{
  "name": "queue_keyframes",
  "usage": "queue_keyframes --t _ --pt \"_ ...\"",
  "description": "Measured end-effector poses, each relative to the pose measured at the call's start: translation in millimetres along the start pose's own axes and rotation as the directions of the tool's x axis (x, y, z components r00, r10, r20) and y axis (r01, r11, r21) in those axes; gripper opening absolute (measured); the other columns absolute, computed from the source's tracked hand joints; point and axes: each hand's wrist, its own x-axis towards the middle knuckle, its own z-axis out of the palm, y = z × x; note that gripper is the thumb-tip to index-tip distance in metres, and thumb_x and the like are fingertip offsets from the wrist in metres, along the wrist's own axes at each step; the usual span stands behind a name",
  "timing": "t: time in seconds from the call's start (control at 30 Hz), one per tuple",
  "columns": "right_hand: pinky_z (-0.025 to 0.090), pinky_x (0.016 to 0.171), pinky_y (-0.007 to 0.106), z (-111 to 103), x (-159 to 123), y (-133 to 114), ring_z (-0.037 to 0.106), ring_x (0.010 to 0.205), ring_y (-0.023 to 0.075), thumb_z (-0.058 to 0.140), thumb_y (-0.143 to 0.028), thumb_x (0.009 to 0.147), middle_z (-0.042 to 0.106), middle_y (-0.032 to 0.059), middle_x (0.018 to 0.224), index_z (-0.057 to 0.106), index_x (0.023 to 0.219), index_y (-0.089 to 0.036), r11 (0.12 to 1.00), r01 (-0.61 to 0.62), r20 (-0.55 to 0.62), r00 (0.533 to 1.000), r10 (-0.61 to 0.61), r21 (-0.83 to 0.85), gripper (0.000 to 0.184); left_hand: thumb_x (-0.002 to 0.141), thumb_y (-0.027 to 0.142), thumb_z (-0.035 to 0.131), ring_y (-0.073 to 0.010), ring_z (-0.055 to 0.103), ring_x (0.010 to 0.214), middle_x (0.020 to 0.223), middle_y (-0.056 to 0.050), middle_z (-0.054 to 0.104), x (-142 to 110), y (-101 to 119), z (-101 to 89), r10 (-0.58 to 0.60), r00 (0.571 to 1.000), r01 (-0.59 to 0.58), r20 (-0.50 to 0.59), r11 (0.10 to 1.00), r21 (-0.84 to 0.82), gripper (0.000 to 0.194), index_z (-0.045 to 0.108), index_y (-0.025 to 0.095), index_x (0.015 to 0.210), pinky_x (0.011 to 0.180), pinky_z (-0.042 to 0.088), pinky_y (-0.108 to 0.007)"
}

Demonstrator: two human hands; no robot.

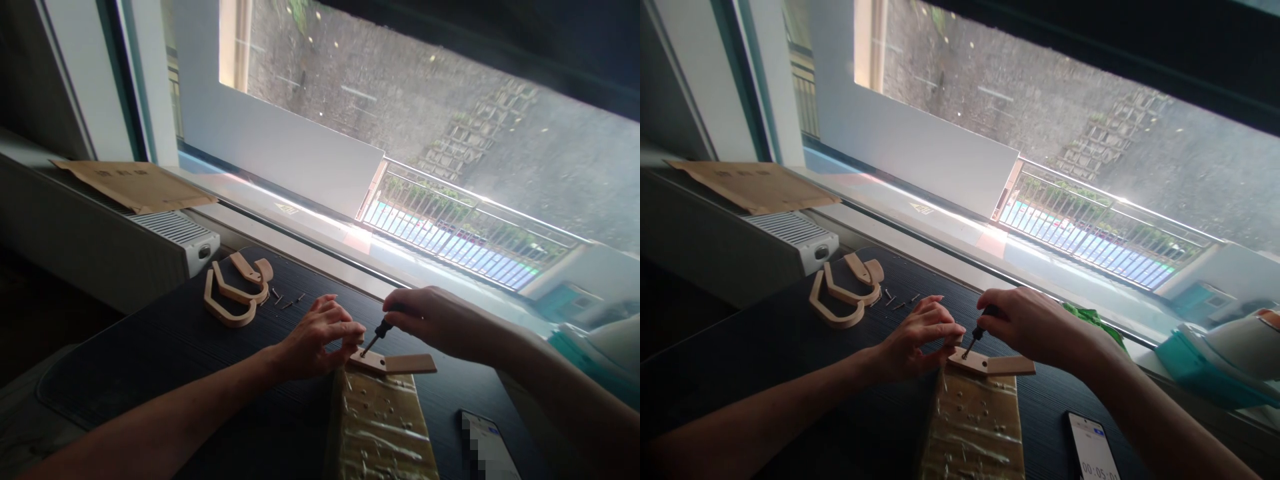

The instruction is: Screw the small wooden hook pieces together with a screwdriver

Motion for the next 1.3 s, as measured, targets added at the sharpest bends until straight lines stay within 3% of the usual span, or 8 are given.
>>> queue_keyframes --t 0.13,0.37,0.5,0.6,0.77,1.0,1.13,1.3 --pt "0.04 0.056 0.025 -4.1 -3.9 -1.3 0.058 0.065 0.0136 0.05 -0.04 0.087 0.069 -0.0015 0.083 0.064 0.106 -0.03 0.999 0.024 -0.031 0.999 -0.024 -0.024 0.026 0.085 0.023 0.057 -0.0149 0.058 0.088 0.092 -0.001 0.062 -0.7 0.2 -0.4 0.007 1.0 -0.007 -0.001 1.0 -0.005 0.026 0.058 0.022 0.11 0.107 0.024 -0.043" --pt "0.044 0.063 0.027 3.3 0.7 5.5 0.061 0.07 0.0155 0.044 -0.042 0.09 0.07 0.0018 0.086 0.065 0.098 -0.025 0.999 0.016 -0.006 1.0 -0.016 0.033 0.029 0.085 0.022 0.057 -0.0151 0.057 0.088 0.091 -0.001 0.062 -0.6 -0.9 1.1 -0.002 1.0 0.002 0.008 1.0 -0.003 0.025 0.059 0.021 0.109 0.107 0.024 -0.043" --pt "0.043 0.058 0.026 2.7 1.3 3.4 0.059 0.064 0.0142 0.042 -0.046 0.09 0.069 0.0021 0.081 0.066 0.094 -0.024 1.0 0.002 -0.013 1.0 -0.001 0.025 0.033 0.085 0.023 0.057 -0.015 0.057 0.088 0.091 -0.001 0.062 -0.7 -0.3 1.0 0.002 1.0 -0.001 0.005 1.0 -0.009 0.025 0.059 0.021 0.109 0.107 0.024 -0.043" --pt "0.04 0.054 0.025 -1.4 0.2 0.5 0.056 0.059 0.013 0.048 -0.046 0.087 0.067 -0.0003 0.075 0.066 0.102 -0.027 1.0 0.018 -0.037 0.999 -0.019 -0.021 0.03 0.085 0.023 0.056 -0.0148 0.057 0.088 0.091 -0.001 0.062 -1.0 0.1 0.7 0.001 1.0 -0.001 -0.003 1.0 -0.012 0.025 0.058 0.022 0.11 0.107 0.024 -0.043" --pt "0.041 0.06 0.025 -1.5 1.2 2.2 0.058 0.065 0.0132 0.049 -0.037 0.087 0.068 -0.0001 0.08 0.066 0.1 -0.027 0.998 0.056 -0.016 0.998 -0.056 -0.005 0.023 0.085 0.023 0.057 -0.0148 0.058 0.087 0.09 -0.001 0.062 -0.5 -0.6 1.3 0.009 1.0 -0.01 -0.013 1.0 -0.009 0.024 0.059 0.021 0.109 0.106 0.026 -0.043" --pt "0.04 0.056 0.026 4.8 5.6 4.1 0.057 0.062 0.0131 0.041 -0.045 0.091 0.068 0.0021 0.079 0.065 0.095 -0.023 1.0 0.028 -0.002 1.0 -0.028 0.013 0.033 0.085 0.025 0.057 -0.0154 0.058 0.088 0.091 -0.001 0.063 -1.0 -0.8 1.5 0.002 1.0 -0.002 -0.006 1.0 0.017 0.024 0.06 0.022 0.109 0.107 0.025 -0.043" --pt "0.037 0.051 0.025 1.7 3.1 1.7 0.053 0.056 0.0122 0.048 -0.048 0.087 0.065 -0.0009 0.071 0.064 0.104 -0.026 0.999 0.019 -0.04 0.999 -0.02 -0.029 0.032 0.085 0.025 0.057 -0.0153 0.058 0.088 0.091 -0.002 0.062 -1.2 -0.3 1.0 0.005 1.0 -0.005 -0.012 1.0 0.002 0.025 0.059 0.021 0.109 0.107 0.025 -0.043" --pt "0.04 0.056 0.026 0.9 1.2 4.9 0.057 0.063 0.014 0.049 -0.04 0.087 0.068 0.0012 0.077 0.066 0.1 -0.026 1.0 0.017 0.005 1.0 -0.017 0.02 0.025 0.085 0.025 0.057 -0.0147 0.057 0.087 0.091 -0.001 0.062 -0.9 -0.5 1.6 -0.001 1.0 0.001 -0.007 1.0 -0.006 0.024 0.059 0.022 0.109 0.106 0.025 -0.043"
